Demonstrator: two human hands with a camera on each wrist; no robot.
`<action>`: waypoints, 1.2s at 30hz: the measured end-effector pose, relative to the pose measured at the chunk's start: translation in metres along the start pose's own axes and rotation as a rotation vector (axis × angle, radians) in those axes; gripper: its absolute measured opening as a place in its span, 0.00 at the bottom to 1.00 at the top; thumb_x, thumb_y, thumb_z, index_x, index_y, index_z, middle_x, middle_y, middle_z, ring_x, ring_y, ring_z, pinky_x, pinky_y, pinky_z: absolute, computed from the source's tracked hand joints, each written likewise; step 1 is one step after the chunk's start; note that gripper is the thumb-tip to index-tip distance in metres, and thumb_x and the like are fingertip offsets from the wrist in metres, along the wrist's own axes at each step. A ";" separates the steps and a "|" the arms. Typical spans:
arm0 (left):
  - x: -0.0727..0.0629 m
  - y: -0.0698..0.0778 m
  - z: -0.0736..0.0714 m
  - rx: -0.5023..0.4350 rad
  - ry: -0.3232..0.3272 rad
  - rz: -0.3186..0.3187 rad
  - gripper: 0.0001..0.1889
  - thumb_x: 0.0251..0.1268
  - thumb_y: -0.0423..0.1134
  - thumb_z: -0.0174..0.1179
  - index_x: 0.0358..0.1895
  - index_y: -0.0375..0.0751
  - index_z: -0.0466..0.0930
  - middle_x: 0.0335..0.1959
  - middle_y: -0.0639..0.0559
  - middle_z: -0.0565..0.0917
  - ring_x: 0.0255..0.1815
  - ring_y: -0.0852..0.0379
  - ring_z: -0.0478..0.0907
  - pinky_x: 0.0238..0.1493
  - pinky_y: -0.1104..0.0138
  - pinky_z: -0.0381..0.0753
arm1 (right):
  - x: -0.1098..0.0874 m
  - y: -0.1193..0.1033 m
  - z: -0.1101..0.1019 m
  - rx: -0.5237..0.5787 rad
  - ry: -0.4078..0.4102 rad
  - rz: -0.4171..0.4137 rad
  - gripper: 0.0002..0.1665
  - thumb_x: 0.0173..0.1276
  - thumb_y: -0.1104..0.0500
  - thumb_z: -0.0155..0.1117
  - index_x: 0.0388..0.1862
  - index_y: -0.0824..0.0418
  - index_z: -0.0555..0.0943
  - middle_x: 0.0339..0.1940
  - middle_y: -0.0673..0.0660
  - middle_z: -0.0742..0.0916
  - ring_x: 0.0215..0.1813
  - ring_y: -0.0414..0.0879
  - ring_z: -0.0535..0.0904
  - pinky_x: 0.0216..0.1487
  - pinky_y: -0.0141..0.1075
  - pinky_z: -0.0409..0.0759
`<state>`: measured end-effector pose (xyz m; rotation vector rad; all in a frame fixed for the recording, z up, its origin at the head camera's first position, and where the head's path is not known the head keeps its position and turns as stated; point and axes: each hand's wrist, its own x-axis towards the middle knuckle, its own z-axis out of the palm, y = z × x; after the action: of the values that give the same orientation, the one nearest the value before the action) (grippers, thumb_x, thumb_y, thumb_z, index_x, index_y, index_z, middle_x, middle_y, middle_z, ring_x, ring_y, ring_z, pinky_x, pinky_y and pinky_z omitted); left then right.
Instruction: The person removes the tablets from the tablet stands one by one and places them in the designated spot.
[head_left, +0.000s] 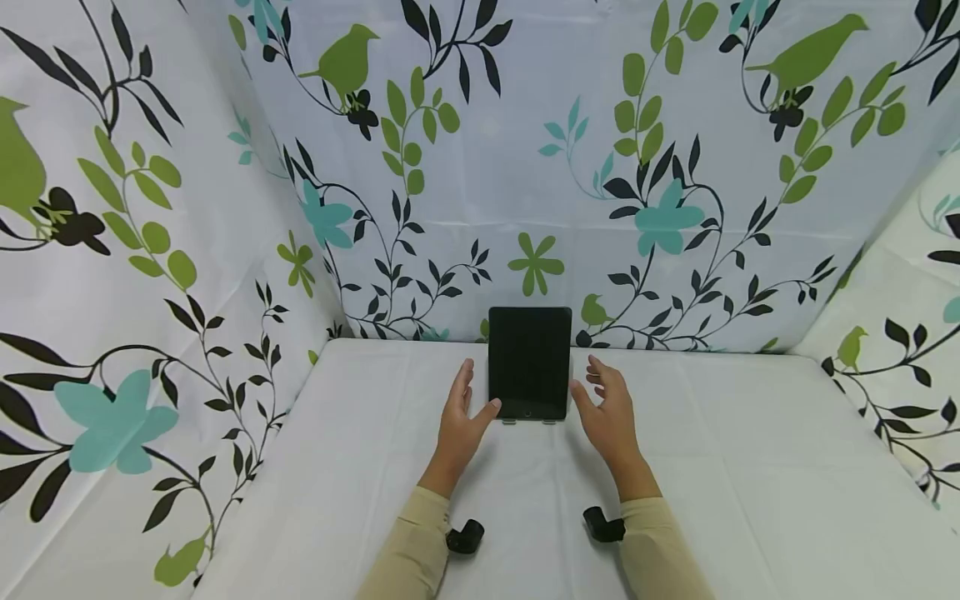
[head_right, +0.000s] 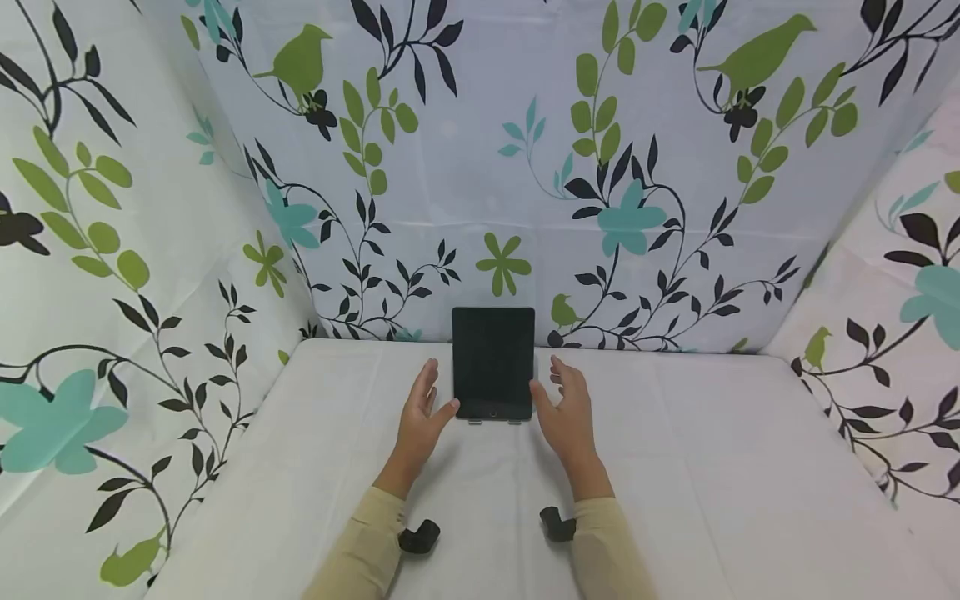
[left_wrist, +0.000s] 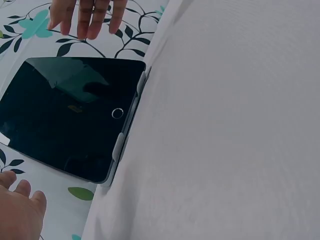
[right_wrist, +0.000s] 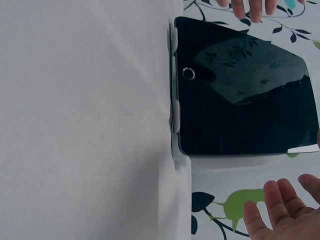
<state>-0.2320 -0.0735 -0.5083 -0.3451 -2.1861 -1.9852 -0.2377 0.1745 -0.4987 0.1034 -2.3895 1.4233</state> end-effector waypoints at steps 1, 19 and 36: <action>0.000 0.000 0.001 -0.010 0.006 0.004 0.42 0.75 0.33 0.63 0.86 0.39 0.50 0.87 0.45 0.55 0.88 0.46 0.50 0.86 0.54 0.50 | 0.000 0.000 0.003 0.013 0.001 0.009 0.35 0.80 0.54 0.63 0.79 0.66 0.67 0.69 0.67 0.77 0.71 0.63 0.75 0.74 0.59 0.74; -0.003 -0.008 0.017 0.000 -0.057 -0.046 0.41 0.77 0.35 0.60 0.86 0.37 0.48 0.86 0.42 0.54 0.86 0.41 0.50 0.85 0.45 0.52 | -0.007 0.004 0.035 0.185 0.035 0.147 0.29 0.81 0.57 0.61 0.76 0.65 0.73 0.68 0.64 0.78 0.70 0.59 0.76 0.71 0.56 0.77; -0.008 -0.037 0.019 -0.010 0.019 -0.060 0.35 0.73 0.31 0.62 0.80 0.32 0.61 0.76 0.33 0.61 0.78 0.34 0.62 0.79 0.41 0.64 | -0.016 0.028 0.048 0.207 0.161 0.258 0.18 0.72 0.65 0.69 0.58 0.69 0.86 0.51 0.66 0.90 0.55 0.55 0.88 0.46 0.18 0.79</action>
<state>-0.2339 -0.0579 -0.5483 -0.2647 -2.2005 -2.0224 -0.2423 0.1447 -0.5484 -0.2681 -2.1804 1.7212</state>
